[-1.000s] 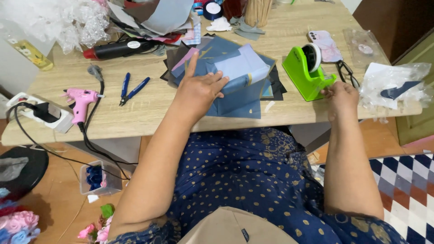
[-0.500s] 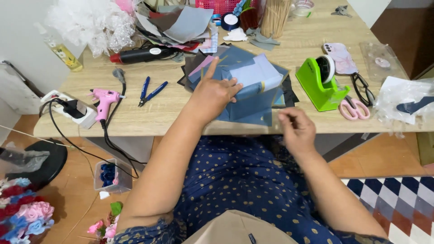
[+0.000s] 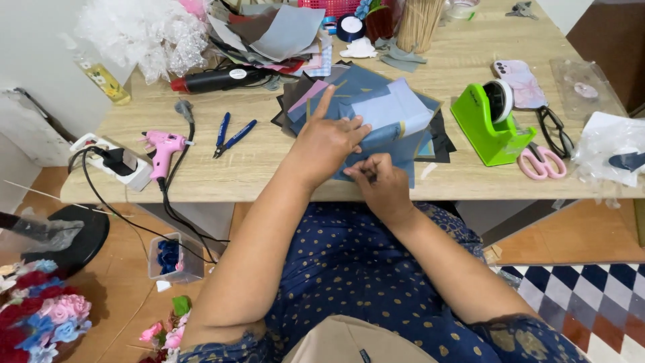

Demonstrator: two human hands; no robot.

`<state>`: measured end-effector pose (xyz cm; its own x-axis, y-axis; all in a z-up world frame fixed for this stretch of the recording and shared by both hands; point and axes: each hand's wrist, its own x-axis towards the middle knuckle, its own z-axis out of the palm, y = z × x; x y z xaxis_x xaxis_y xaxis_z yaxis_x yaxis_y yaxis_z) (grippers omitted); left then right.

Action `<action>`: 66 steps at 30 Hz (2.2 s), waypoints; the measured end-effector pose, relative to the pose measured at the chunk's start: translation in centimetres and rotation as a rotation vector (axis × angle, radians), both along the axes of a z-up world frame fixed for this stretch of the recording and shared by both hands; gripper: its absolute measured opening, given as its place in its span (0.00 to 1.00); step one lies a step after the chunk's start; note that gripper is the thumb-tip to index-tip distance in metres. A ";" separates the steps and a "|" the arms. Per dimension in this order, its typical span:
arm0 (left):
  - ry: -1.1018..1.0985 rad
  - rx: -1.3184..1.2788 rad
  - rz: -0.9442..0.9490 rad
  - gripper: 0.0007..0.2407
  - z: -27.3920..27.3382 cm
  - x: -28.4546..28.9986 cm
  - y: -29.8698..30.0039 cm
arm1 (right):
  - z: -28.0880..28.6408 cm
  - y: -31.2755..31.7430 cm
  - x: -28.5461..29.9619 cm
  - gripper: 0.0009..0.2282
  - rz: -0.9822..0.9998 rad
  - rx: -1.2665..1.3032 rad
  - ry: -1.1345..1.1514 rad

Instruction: The person wraps a small box with blue paper, folding the edges and securing them with tape. They then wrap a second box with the same paper and tape, folding and taping the edges to complete the wrapping.

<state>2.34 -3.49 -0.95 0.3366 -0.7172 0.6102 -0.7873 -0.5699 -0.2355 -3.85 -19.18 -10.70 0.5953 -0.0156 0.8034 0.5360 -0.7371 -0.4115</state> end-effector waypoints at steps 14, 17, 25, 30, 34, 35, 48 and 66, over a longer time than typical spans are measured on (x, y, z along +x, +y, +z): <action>0.019 -0.018 -0.011 0.16 -0.9 0.4 0.0 | 0.4 -0.3 1.1 0.19 -0.304 -0.151 -0.125; 0.019 -0.016 -0.013 0.16 -0.7 0.4 0.0 | 0.8 -0.3 1.1 0.20 -0.294 -0.131 -0.118; -0.004 -0.027 -0.025 0.17 -0.9 0.2 0.1 | 0.7 -0.7 1.5 0.21 -0.343 -0.129 -0.093; -0.012 -0.054 -0.038 0.17 -0.8 -0.2 0.1 | 0.6 -0.9 1.8 0.21 -0.382 -0.109 -0.038; -0.020 -0.073 -0.036 0.16 -0.8 -0.1 0.3 | 1.5 -1.5 1.1 0.23 -0.355 -0.121 0.004; -0.026 -0.073 -0.031 0.17 -0.8 -0.1 0.4 | 1.9 -1.7 0.6 0.24 -0.321 -0.114 0.035; 0.039 -0.020 -0.006 0.17 0.6 -1.5 1.2 | 0.4 -4.0 2.0 0.32 -0.337 -0.183 0.086; 0.232 -0.482 0.011 0.20 -4.7 -2.0 1.5 | 2.0 -12.7 3.7 0.17 0.152 0.424 -0.012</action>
